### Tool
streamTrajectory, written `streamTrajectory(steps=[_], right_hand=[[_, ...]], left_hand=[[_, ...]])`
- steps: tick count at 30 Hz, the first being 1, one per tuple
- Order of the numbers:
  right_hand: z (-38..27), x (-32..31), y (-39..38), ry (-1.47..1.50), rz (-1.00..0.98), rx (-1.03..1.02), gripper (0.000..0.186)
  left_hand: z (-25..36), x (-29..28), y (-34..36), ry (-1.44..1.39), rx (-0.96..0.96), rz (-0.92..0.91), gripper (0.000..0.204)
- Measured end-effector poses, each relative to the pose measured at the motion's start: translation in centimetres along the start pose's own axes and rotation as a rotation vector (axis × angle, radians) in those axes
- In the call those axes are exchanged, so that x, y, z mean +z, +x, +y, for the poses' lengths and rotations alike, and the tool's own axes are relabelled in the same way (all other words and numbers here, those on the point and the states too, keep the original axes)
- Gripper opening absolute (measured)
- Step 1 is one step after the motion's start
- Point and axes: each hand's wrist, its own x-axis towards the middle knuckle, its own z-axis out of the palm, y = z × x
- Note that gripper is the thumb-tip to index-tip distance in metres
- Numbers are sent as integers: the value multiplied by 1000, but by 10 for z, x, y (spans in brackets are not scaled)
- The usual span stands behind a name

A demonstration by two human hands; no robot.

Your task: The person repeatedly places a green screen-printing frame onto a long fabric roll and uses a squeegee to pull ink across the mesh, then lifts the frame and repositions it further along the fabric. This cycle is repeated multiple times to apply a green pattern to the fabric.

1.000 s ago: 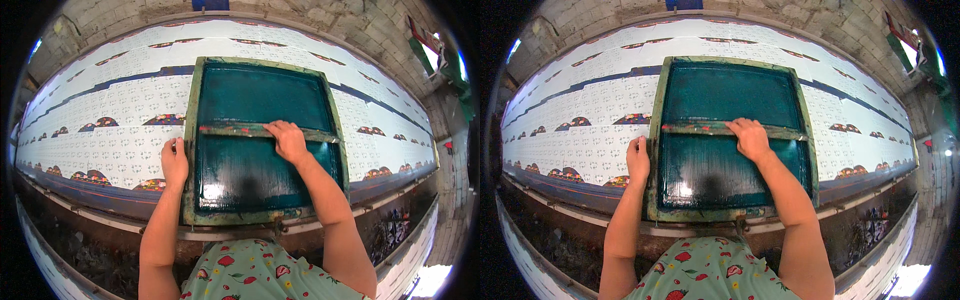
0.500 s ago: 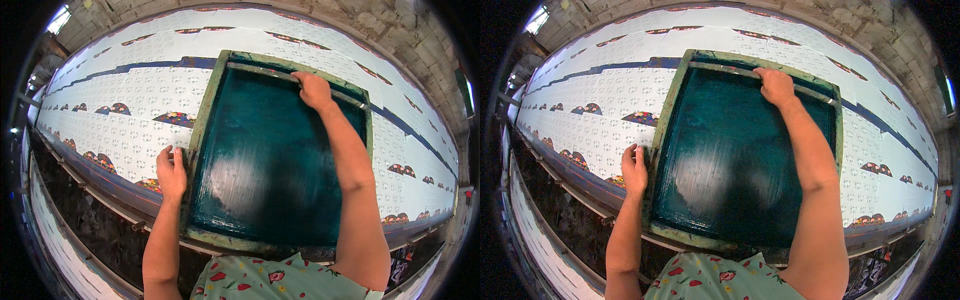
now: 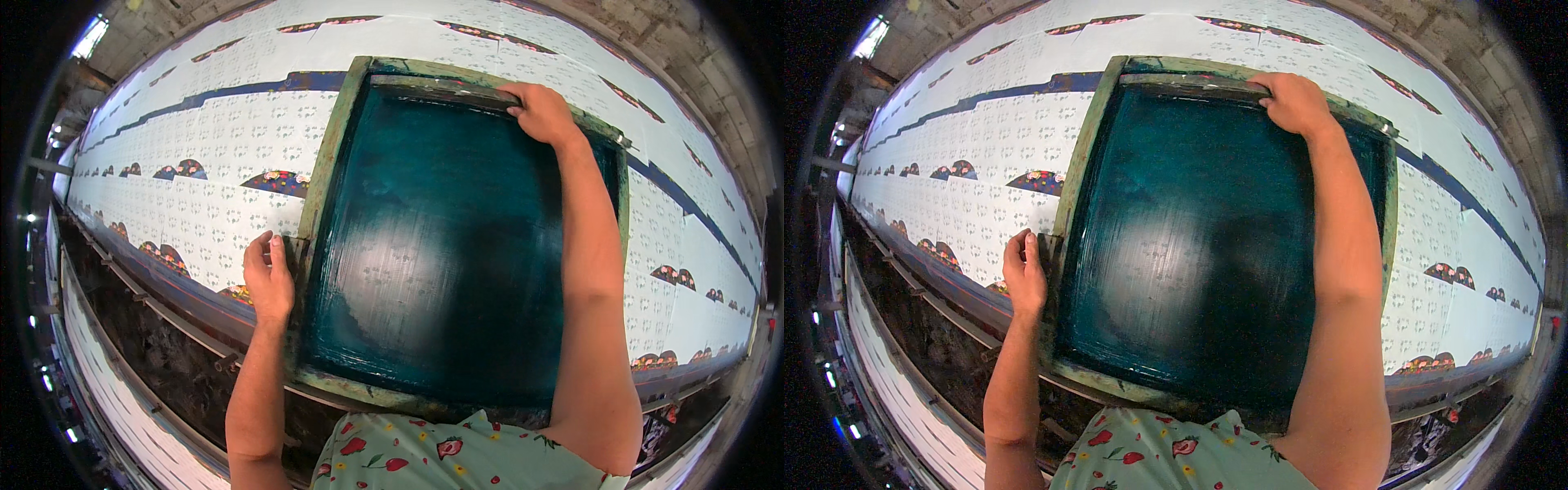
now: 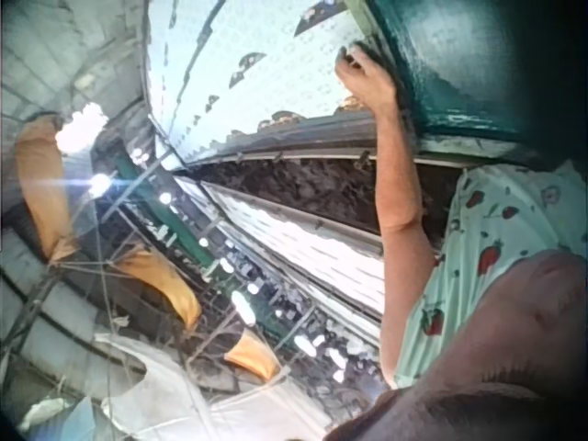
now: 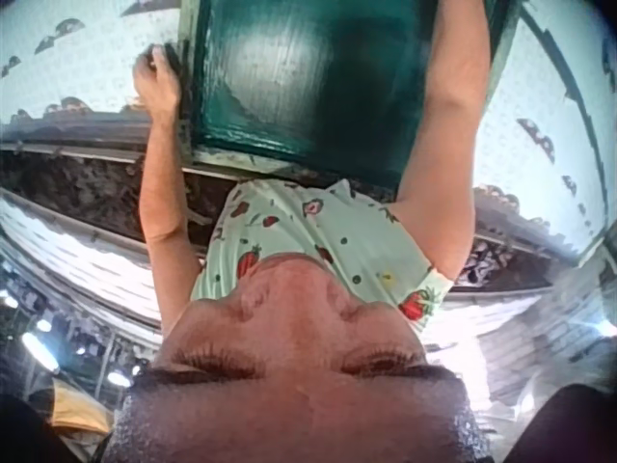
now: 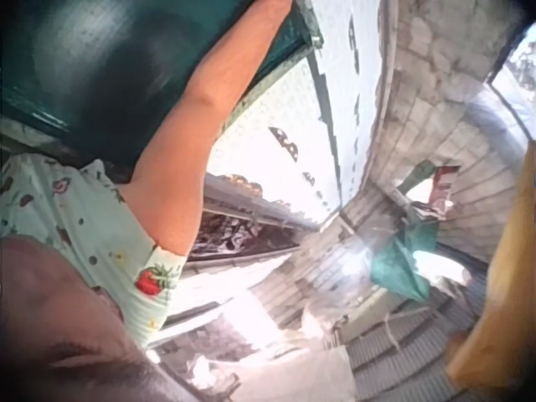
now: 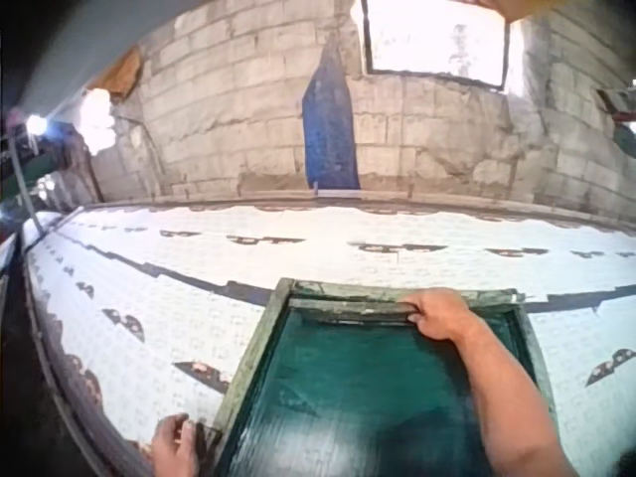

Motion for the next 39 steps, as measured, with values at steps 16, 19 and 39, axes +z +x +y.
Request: streamTrajectory(steps=[16, 19, 39], right_hand=[[-143, -16, -179, 39, -125, -41, 32], [-189, -20, -245, 56, -101, -66, 36], [-330, -17, -438, 152, -22, -59, 52]], left_hand=[[-5, 5, 10, -136, 151, 10, 48], [-9, 7, 11, -197, 159, 12, 51], [-45, 15, 24, -63, 180, -40, 64]])
